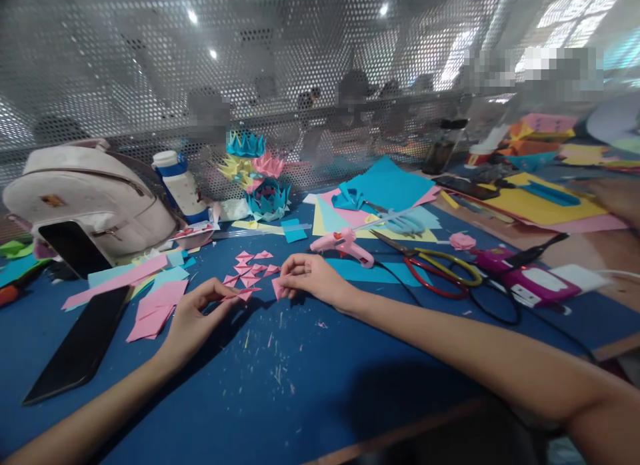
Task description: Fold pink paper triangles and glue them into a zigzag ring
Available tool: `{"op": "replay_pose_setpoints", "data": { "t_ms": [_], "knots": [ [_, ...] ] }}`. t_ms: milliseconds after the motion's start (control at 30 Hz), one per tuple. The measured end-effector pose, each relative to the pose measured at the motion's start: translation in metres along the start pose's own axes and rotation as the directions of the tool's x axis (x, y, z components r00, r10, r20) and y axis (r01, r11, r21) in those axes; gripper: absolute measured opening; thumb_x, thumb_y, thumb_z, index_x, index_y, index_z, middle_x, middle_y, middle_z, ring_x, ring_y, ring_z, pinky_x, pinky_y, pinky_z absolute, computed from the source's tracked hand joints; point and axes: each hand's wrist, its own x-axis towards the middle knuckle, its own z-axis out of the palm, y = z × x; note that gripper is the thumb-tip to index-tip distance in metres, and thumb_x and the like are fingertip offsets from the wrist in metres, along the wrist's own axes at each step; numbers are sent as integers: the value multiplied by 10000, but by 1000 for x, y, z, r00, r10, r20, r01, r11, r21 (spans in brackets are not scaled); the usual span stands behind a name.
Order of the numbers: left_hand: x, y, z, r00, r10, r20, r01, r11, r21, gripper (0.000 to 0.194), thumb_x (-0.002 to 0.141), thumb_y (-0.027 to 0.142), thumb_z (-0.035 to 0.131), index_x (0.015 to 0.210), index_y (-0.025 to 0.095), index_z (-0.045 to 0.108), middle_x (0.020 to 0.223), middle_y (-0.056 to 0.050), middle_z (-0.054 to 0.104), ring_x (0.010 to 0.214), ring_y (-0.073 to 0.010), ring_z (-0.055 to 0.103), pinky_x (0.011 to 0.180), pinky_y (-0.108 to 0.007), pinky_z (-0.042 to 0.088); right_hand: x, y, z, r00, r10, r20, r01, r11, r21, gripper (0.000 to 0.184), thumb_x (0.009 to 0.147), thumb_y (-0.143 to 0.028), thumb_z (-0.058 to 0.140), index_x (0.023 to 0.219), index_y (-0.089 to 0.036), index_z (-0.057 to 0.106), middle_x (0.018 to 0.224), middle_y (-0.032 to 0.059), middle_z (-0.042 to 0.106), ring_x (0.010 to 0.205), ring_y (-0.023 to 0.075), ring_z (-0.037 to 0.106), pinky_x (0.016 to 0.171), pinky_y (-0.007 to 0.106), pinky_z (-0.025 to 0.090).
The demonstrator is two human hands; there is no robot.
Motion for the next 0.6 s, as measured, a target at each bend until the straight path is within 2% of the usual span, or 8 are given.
{"op": "replay_pose_setpoints", "data": {
  "t_ms": [100,200,400,600],
  "knots": [
    [2,0,1,1000,-12,20,11,1000,13,132,857,271,667,761,181,659,805,-20,725,771,-148,678,732,-240,522,-3,1,3,1000,-18,-17,20,996,85,322,716,-364,841,855,-176,619,752,35,733,653,128,682,638,258,560],
    [4,-1,2,998,-16,67,14,999,33,138,852,277,675,755,178,677,768,-18,712,729,-139,659,700,-237,505,-7,1,6,999,-51,-2,51,994,101,280,760,-365,805,893,-166,661,755,34,728,684,132,698,665,262,572],
    [6,-1,3,992,-29,123,24,999,43,160,844,299,684,747,173,700,741,-25,714,695,-140,654,663,-238,496,-15,-2,11,991,-123,-44,121,992,-39,212,789,-334,767,811,-164,643,736,24,705,609,100,628,571,231,509],
    [5,1,4,992,-36,122,31,999,43,162,841,298,685,740,174,703,732,-27,717,686,-144,661,658,-243,504,-17,-1,13,990,-124,-65,113,982,-150,235,770,-341,774,797,-167,619,767,21,687,647,107,616,622,250,495]
  ]
}}
